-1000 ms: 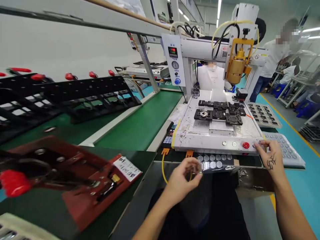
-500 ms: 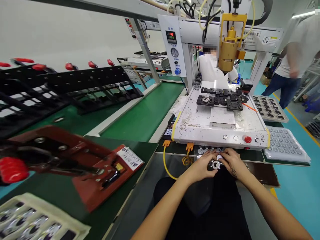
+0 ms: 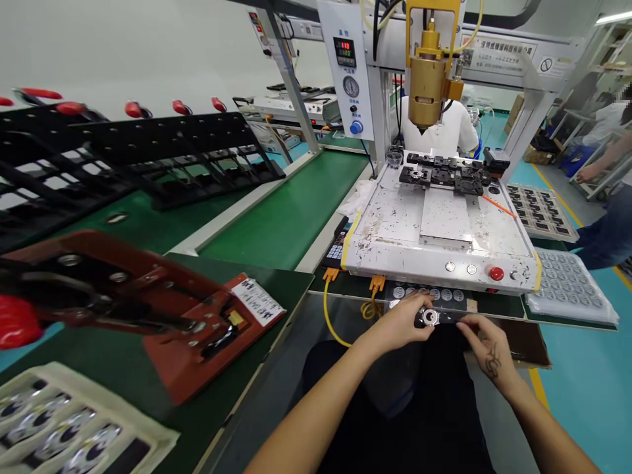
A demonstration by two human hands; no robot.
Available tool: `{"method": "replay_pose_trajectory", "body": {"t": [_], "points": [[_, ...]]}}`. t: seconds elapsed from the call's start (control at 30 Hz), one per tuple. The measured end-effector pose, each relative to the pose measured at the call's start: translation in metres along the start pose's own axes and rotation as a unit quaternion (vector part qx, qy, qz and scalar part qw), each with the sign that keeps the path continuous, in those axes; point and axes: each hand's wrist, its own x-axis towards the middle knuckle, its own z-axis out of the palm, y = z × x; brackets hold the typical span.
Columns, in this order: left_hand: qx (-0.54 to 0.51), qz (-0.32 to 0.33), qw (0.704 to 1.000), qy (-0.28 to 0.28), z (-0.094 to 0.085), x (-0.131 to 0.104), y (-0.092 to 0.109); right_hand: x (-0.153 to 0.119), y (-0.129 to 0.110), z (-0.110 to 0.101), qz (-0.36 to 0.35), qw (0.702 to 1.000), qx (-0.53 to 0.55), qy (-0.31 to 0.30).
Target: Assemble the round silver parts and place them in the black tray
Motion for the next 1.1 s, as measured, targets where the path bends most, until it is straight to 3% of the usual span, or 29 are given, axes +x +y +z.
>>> {"method": "replay_pose_trajectory", "body": {"t": [0.1,0.17,0.23,0.33,0.4,0.53,0.67,0.8,0.93,1.1], "points": [[-0.008,0.005,0.999,0.045,0.003,-0.009,0.015,0.007,-0.022,-0.020,0.141,0.985,0.101,0.015],[-0.066,-0.032,0.995,0.074,0.002,-0.021,0.025,0.014,-0.041,-0.026,0.207,0.962,0.179,-0.003],[-0.181,-0.090,0.974,0.103,0.000,-0.038,0.033,0.021,-0.060,-0.025,0.221,0.949,0.221,-0.034],[-0.375,-0.161,0.901,0.146,-0.004,-0.064,0.041,0.033,-0.082,-0.013,0.225,0.933,0.272,-0.070],[-0.451,-0.194,0.855,0.168,-0.007,-0.080,0.046,0.041,-0.090,-0.001,0.240,0.914,0.313,-0.091],[-0.505,-0.216,0.808,0.214,-0.015,-0.104,0.058,0.050,-0.099,0.022,0.264,0.879,0.371,-0.143],[-0.535,-0.212,0.781,0.244,-0.021,-0.121,0.068,0.051,-0.108,0.034,0.238,0.885,0.364,-0.167],[-0.547,-0.190,0.769,0.270,-0.021,-0.131,0.069,0.050,-0.115,0.033,0.203,0.896,0.339,-0.205],[-0.542,-0.178,0.774,0.275,-0.017,-0.137,0.067,0.050,-0.113,0.031,0.212,0.873,0.331,-0.289],[-0.536,-0.168,0.784,0.267,-0.015,-0.141,0.067,0.051,-0.114,0.031,0.206,0.864,0.328,-0.320]]}}
